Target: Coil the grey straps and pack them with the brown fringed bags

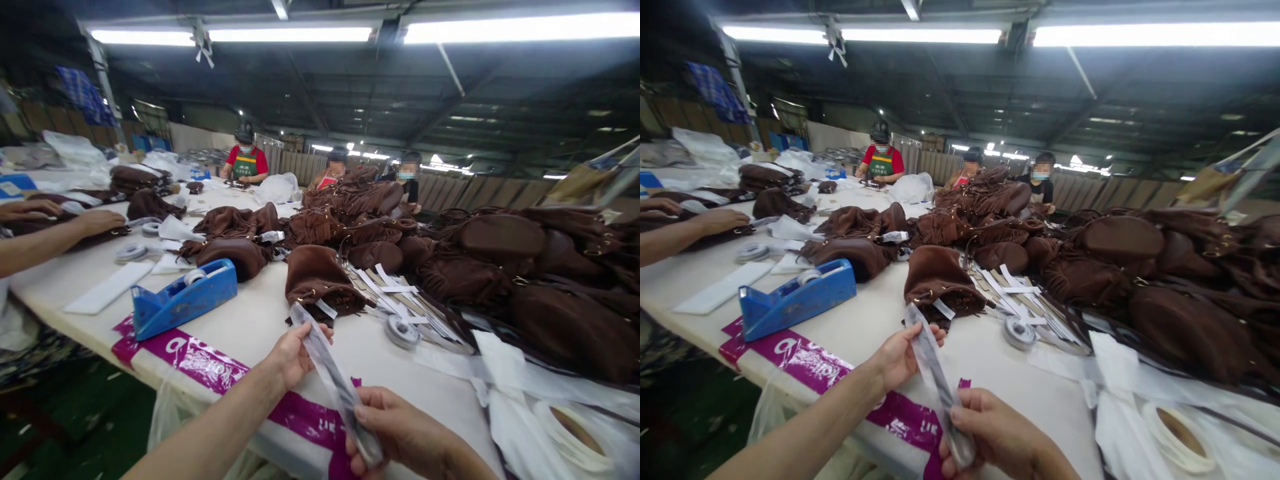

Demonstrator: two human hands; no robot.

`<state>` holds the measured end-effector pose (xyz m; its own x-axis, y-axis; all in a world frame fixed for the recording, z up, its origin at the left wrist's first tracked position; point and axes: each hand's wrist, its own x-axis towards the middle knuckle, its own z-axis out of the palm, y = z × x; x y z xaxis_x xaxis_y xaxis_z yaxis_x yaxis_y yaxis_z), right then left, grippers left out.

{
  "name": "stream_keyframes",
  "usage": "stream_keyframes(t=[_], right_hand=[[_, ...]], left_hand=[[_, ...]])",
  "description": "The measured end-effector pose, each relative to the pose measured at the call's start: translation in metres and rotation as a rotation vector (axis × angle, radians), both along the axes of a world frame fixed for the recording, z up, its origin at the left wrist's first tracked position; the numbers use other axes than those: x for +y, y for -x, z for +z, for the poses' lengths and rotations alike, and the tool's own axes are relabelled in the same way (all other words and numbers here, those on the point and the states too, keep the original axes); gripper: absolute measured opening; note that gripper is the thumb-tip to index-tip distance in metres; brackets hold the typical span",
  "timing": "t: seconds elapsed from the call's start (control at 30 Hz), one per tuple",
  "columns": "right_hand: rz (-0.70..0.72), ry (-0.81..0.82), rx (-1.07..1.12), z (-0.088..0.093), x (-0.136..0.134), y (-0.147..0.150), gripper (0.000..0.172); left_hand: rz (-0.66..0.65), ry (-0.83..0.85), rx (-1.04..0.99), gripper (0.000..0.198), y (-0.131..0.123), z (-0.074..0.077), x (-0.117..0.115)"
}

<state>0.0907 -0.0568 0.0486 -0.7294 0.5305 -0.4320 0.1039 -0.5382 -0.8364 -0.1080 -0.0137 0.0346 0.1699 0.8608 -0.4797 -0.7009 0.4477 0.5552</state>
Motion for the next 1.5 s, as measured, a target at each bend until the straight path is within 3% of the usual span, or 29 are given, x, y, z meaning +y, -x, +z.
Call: stream_keyframes(t=[0.13, 0.23, 0.3, 0.33, 0.37, 0.43, 0.5, 0.57, 0.7, 0.9, 1.1, 1.2, 1.33, 1.43, 1.5], right_hand=[[-0.051, -0.013, 0.144, 0.003, -0.001, 0.005, 0.038], [-0.161, -0.073, 0.281, 0.008, 0.006, 0.008, 0.033], [-0.208, -0.102, 0.326, 0.011, 0.013, 0.007, 0.03], [-0.213, -0.113, 0.35, 0.013, 0.016, 0.006, 0.03], [-0.211, -0.124, 0.376, 0.015, 0.02, 0.005, 0.03], [-0.211, -0.14, 0.418, 0.02, 0.025, 0.005, 0.029], [-0.246, -0.15, 0.436, 0.027, 0.03, 0.005, 0.028], [-0.296, -0.165, 0.441, 0.035, 0.034, 0.006, 0.03], [-0.312, -0.215, 0.449, 0.045, 0.045, 0.007, 0.032], [-0.506, -0.344, 0.494, 0.06, 0.07, 0.016, 0.036], [-0.699, -0.57, 0.414, 0.069, 0.101, 0.038, 0.034], [-0.777, -0.801, 0.272, 0.06, 0.118, 0.049, 0.037], [-0.811, -1.307, 0.044, 0.042, 0.137, 0.056, 0.028], [-0.721, -1.659, -0.109, 0.029, 0.145, 0.053, 0.028], [-0.621, -1.788, -0.135, 0.02, 0.151, 0.05, 0.032]], left_hand=[[-0.063, 0.014, 0.04, 0.035, 0.001, -0.004, 0.004], [-0.29, -0.024, 0.17, 0.046, 0.006, 0.001, -0.004], [-0.448, -0.212, 0.41, 0.055, 0.011, 0.01, -0.015], [-0.439, -0.37, 0.592, 0.053, 0.014, 0.015, -0.02], [-0.351, -0.559, 0.796, 0.046, 0.016, 0.021, -0.023], [-0.044, -0.957, 1.159, 0.025, 0.019, 0.032, -0.022], [0.182, -1.268, 1.362, 0.036, 0.018, 0.037, -0.012], [0.274, -1.407, 1.451, 0.04, 0.014, 0.039, 0.006], [0.399, -1.425, 1.445, 0.022, 0.009, 0.042, 0.039], [0.123, -1.32, 1.319, 0.013, 0.003, 0.036, 0.06], [0.089, -1.279, 1.183, 0.024, -0.003, 0.027, 0.063], [-0.058, -1.16, 0.957, 0.025, -0.004, 0.033, 0.063], [-0.161, -1.013, 0.649, 0.024, -0.004, 0.036, 0.069], [-0.163, -0.897, 0.51, 0.024, -0.005, 0.027, 0.075], [-0.168, -0.815, 0.451, 0.032, -0.004, 0.016, 0.08]])
